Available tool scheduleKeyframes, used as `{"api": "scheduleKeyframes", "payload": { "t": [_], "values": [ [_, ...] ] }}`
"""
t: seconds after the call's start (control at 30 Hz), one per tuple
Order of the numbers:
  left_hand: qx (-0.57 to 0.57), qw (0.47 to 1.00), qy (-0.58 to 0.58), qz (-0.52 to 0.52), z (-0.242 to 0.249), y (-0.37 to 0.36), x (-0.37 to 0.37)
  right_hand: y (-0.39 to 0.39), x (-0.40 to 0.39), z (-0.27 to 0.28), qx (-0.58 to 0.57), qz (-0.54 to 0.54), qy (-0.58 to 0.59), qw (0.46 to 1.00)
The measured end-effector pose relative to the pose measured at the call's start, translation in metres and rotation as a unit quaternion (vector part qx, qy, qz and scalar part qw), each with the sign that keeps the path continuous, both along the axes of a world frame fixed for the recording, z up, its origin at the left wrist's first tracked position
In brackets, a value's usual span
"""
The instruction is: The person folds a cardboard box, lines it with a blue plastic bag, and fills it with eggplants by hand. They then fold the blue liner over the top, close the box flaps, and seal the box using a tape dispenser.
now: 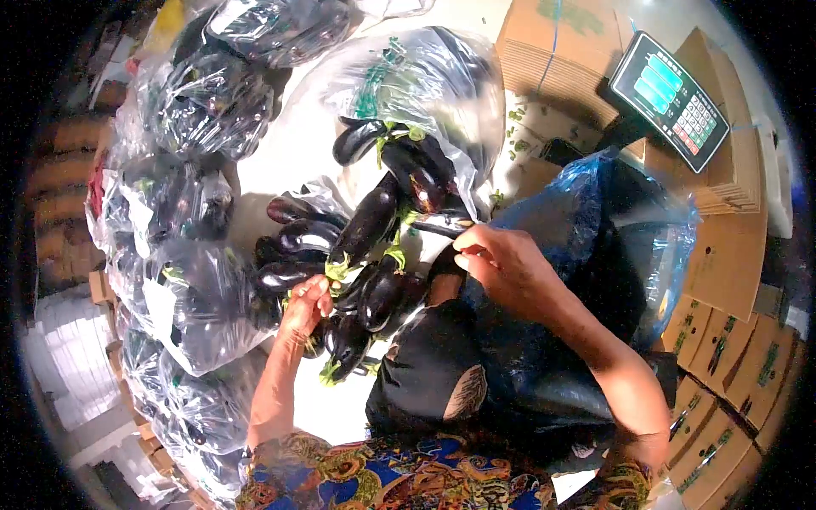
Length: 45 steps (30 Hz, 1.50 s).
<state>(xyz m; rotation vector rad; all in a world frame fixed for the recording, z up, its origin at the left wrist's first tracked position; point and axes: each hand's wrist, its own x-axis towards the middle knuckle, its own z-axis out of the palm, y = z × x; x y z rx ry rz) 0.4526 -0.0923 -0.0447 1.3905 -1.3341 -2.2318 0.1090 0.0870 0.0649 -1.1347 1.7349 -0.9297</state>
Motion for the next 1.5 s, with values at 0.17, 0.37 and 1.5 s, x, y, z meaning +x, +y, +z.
{"api": "scheduleKeyframes", "payload": {
  "t": [0.17, 0.37, 1.5],
  "values": [
    [-0.108, 0.982, -0.096, -0.125, -0.010, -0.028, -0.002, -0.027, 0.018, -0.031, -0.078, 0.080, 0.063, 0.992],
    [-0.115, 0.947, -0.190, -0.232, -0.017, -0.089, 0.006, -0.036, 0.018, -0.054, -0.044, 0.096, 0.047, 0.993],
    [0.408, 0.787, 0.436, 0.154, -0.026, 0.008, -0.123, 0.026, -0.021, 0.036, 0.089, 0.049, -0.225, 0.969]
  ]
}}
